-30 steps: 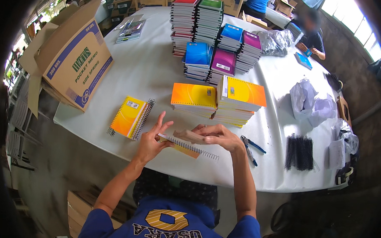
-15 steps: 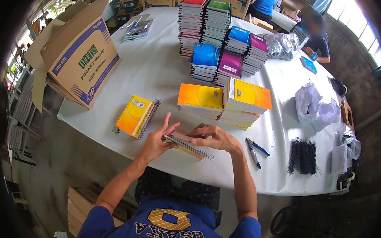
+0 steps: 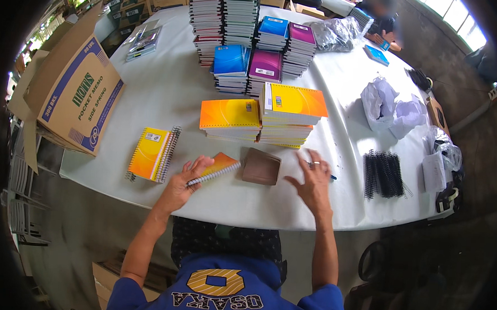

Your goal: The person inserts plastic spiral coils into the pre-punched holes of notebook covers and pages by hand, then uses a pair of side-cutters to trim the excess coil from the ends.

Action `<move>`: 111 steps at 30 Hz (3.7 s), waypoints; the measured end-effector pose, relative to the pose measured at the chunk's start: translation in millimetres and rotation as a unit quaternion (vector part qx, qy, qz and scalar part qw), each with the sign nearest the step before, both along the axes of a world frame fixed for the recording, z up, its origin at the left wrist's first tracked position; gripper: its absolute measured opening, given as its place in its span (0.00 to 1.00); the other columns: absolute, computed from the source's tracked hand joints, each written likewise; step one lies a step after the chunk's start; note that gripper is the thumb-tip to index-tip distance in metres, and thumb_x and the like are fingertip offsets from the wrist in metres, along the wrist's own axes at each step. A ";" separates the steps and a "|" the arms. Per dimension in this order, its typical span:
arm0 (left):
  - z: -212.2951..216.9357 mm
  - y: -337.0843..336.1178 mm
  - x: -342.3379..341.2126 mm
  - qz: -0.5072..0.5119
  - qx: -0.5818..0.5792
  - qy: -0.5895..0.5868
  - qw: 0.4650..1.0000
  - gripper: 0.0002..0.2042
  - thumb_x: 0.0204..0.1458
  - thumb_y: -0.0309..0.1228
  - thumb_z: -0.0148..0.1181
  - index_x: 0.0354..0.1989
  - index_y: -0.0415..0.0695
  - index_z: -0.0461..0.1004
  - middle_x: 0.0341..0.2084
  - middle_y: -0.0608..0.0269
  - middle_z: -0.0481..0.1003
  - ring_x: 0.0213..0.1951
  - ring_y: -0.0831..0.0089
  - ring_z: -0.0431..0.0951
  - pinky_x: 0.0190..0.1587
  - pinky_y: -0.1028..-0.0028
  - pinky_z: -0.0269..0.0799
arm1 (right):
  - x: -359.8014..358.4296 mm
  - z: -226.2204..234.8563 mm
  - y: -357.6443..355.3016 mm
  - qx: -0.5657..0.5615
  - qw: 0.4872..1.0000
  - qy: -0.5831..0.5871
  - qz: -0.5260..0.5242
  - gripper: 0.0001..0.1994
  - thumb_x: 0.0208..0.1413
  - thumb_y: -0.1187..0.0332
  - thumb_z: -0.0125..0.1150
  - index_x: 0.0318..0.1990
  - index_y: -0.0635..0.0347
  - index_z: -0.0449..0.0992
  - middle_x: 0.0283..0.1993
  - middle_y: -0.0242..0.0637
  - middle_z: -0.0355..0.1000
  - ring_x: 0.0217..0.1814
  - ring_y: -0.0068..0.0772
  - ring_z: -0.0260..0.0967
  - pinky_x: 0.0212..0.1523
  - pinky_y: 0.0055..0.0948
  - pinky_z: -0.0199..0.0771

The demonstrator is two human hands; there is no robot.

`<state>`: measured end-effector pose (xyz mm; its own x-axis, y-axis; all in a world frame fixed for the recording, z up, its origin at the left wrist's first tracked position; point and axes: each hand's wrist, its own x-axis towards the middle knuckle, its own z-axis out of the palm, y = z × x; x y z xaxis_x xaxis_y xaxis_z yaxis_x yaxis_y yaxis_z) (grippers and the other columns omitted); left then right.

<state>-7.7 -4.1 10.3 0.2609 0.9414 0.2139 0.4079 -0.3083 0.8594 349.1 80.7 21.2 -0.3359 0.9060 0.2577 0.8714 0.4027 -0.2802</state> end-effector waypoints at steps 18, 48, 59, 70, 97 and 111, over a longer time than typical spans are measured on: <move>-20.4 -15.0 38.8 0.150 0.158 0.242 0.945 0.27 0.59 0.44 0.57 0.67 0.52 0.65 0.61 0.67 0.71 0.65 0.52 0.65 0.66 0.47 0.53 | -116.3 19.0 -110.1 0.029 0.975 0.102 0.196 0.23 0.55 0.68 0.64 0.59 0.54 0.72 0.44 0.41 0.69 0.46 0.43 0.67 0.47 0.40 0.67; -18.0 -112.7 14.2 0.071 0.103 0.402 0.907 0.29 0.43 0.46 0.70 0.56 0.55 0.76 0.63 0.67 0.66 0.71 0.45 0.52 0.65 0.35 0.48 | -122.2 -17.4 -63.7 -0.002 0.886 0.070 0.458 0.28 0.51 0.75 0.53 0.63 0.56 0.67 0.52 0.37 0.72 0.55 0.38 0.69 0.54 0.36 0.69; -7.6 -63.3 38.2 0.142 0.202 0.320 0.914 0.26 0.52 0.43 0.65 0.59 0.48 0.74 0.60 0.69 0.73 0.67 0.45 0.60 0.66 0.38 0.48 | -120.0 -5.0 -83.6 0.038 0.949 0.216 0.227 0.28 0.46 0.75 0.65 0.59 0.57 0.70 0.47 0.42 0.70 0.49 0.47 0.69 0.49 0.42 0.70; 7.0 -26.0 52.5 0.198 0.216 0.273 0.916 0.31 0.54 0.46 0.62 0.66 0.51 0.66 0.49 0.63 0.80 0.55 0.52 0.75 0.60 0.47 0.61 | -110.0 34.2 -110.3 -0.023 0.968 0.161 0.192 0.30 0.50 0.61 0.71 0.61 0.58 0.70 0.44 0.40 0.71 0.43 0.43 0.68 0.44 0.40 0.68; 56.0 -15.2 -76.2 0.249 0.169 0.023 0.953 0.31 0.47 0.40 0.69 0.62 0.47 0.71 0.58 0.64 0.74 0.62 0.60 0.71 0.64 0.61 0.64 | 9.6 21.5 -22.9 -0.050 0.997 -0.043 -0.045 0.24 0.50 0.66 0.72 0.54 0.61 0.71 0.51 0.46 0.73 0.53 0.49 0.70 0.48 0.41 0.72; 36.2 -19.9 -108.5 0.198 -0.040 0.388 0.899 0.40 0.45 0.57 0.63 0.69 0.56 0.63 0.70 0.61 0.58 0.74 0.47 0.43 0.68 0.36 0.39 | -168.2 33.7 26.9 0.102 0.957 0.187 0.195 0.24 0.50 0.76 0.66 0.56 0.62 0.71 0.62 0.44 0.65 0.64 0.53 0.61 0.63 0.46 0.64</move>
